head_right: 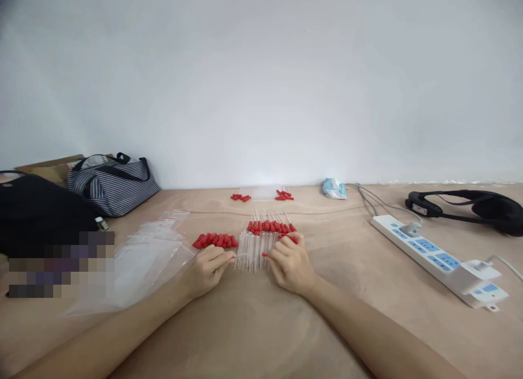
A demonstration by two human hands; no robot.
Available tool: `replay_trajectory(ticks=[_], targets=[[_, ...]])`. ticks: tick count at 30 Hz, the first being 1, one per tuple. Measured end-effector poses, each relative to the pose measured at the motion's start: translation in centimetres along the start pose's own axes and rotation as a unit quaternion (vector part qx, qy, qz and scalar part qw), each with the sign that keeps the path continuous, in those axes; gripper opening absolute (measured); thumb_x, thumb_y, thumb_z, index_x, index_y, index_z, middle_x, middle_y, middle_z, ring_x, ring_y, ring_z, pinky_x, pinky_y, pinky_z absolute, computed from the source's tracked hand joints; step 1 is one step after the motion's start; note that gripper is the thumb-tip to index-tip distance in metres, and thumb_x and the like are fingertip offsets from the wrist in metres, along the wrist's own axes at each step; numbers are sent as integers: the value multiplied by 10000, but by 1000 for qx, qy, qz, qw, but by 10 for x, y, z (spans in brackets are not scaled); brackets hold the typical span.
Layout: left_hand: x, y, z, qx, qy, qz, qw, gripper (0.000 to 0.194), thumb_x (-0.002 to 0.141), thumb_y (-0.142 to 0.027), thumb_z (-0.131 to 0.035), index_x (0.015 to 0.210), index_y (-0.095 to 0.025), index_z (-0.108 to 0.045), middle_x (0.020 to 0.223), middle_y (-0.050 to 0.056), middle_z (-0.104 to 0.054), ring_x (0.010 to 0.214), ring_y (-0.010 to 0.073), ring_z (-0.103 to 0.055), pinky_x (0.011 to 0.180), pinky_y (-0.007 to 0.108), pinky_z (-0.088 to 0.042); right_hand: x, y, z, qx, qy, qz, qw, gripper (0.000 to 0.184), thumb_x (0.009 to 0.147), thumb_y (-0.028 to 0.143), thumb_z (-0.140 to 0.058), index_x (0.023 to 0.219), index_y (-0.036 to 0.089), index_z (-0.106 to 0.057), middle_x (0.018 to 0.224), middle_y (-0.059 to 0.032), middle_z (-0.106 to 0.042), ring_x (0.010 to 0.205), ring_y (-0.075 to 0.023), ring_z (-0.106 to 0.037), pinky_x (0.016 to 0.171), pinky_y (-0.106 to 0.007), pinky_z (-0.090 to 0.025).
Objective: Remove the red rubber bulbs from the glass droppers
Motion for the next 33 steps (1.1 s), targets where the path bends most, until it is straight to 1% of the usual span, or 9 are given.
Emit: replay_trajectory(ticks=[3, 5, 9, 13, 17, 21, 26, 30, 33], targets=[[-4, 16, -1, -14, -5, 68, 998, 256, 877, -181, -349, 1035, -140, -546, 748, 45, -551, 681, 137, -511, 658, 255, -433, -6, -45, 11, 32, -54, -119, 991, 166, 815, 284, -468, 817, 212, -618, 744, -28, -567, 732, -152, -497, 751, -348, -346], [-3, 17, -5, -28, 1, 86, 996, 323, 869, -141, -326, 1156, -134, -474, 833, 62, -526, 747, 136, -522, 701, 250, -451, -12, -73, 15, 79, -87, -189, 975, 215, 820, 336, -451, 875, 212, -618, 776, -42, -553, 731, -154, -510, 691, -314, -400], [6, 11, -9, -52, -35, 92, 994, 331, 851, -107, -322, 1124, -157, -502, 823, 52, -487, 754, 123, -526, 711, 235, -466, -21, -107, 9, 110, -102, -285, 947, 284, 797, 397, -450, 907, 180, -597, 731, -35, -527, 638, -143, -504, 621, -297, -436], [15, 11, -10, -58, -88, 109, 988, 221, 840, -127, -376, 960, -172, -557, 765, 32, -531, 735, 131, -550, 703, 249, -476, -25, -114, 2, 137, -108, -310, 935, 254, 761, 391, -479, 859, 161, -527, 744, -43, -559, 638, -142, -516, 601, -290, -441], [25, 7, -15, -68, -112, 105, 986, 193, 827, -109, -386, 938, -173, -530, 817, 36, -589, 756, 138, -575, 711, 265, -486, -25, -114, -2, 142, -89, -310, 936, 214, 743, 378, -481, 774, 169, -507, 689, -32, -556, 612, -139, -516, 590, -282, -434], [35, -6, -24, -65, -86, 72, 992, 171, 818, -95, -389, 877, -159, -536, 775, 39, -592, 748, 144, -575, 709, 268, -487, -26, -120, -2, 120, -54, -332, 934, 237, 728, 405, -490, 745, 174, -538, 704, -39, -590, 619, -143, -510, 586, -276, -419], [37, -21, -30, -109, -47, 13, 993, 146, 798, -103, -415, 854, -151, -542, 803, 53, -612, 765, 146, -566, 730, 267, -485, -30, -130, 3, 88, -44, -363, 927, 263, 694, 437, -519, 725, 178, -551, 710, -40, -606, 659, -157, -511, 579, -267, -396], [36, -25, -34, -145, -8, 6, 989, 141, 774, -154, -471, 887, -141, -555, 825, 64, -616, 762, 156, -561, 727, 286, -485, -33, -138, 4, 81, -30, -380, 921, 248, 683, 424, -522, 713, 180, -552, 708, -32, -605, 676, -160, -516, 616, -276, -395], [36, -25, -31, -167, 6, 10, 986, 296, 726, -272, -560, 978, -118, -548, 901, 98, -606, 834, 190, -555, 770, 328, -477, -35, -142, 3, 90, -18, -380, 920, 215, 672, 392, -530, 699, 180, -550, 689, -23, -594, 669, -157, -517, 642, -283, -398]])
Point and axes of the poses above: each hand's wrist, its own x-axis towards the middle knuckle, its own z-axis out of the back of the hand, y = z × x, the point moved 9 cm from there along x, towards the middle knuckle
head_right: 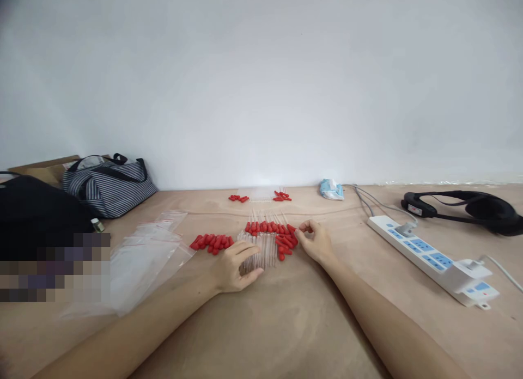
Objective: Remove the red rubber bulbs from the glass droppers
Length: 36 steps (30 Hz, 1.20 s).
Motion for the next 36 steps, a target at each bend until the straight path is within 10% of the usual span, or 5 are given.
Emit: replay_trajectory(ticks=[5, 18, 24, 36], targets=[[-7, -3, 14, 12, 20, 12, 1000, 543, 635, -458, -626, 1071, -148, -533, 1004, 115, -577, 924, 247, -523, 823, 418, -431, -1, 8, 0, 34, 45, 48, 997, 159, 663, 341, -534, 636, 186, -516, 645, -5, -565, 656, -148, -511, 662, -281, -403], [-28, 7, 31, 78, 24, 59, 995, 256, 692, -316, -611, 921, -201, -608, 954, 74, -576, 902, 222, -510, 811, 399, -407, -9, 27, -5, 8, 80, 114, 990, 272, 689, 462, -560, 624, 198, -577, 679, -13, -620, 714, -179, -516, 773, -356, -360], [-25, 8, 30, 78, 20, 60, 995, 242, 694, -310, -613, 909, -200, -605, 946, 66, -574, 880, 209, -516, 786, 377, -414, 5, -18, -4, 13, 5, -70, 997, 407, 736, 545, -410, 619, 184, -556, 599, -18, -577, 578, -142, -507, 551, -258, -378], [-27, 11, 26, 70, 24, 71, 995, 206, 709, -301, -599, 887, -200, -611, 962, 70, -569, 900, 215, -505, 801, 391, -407, 40, -38, -44, -57, 104, -197, 973, 364, 489, 421, -678, 305, 203, -453, 292, -2, -450, 306, -126, -402, 379, -259, -261]])
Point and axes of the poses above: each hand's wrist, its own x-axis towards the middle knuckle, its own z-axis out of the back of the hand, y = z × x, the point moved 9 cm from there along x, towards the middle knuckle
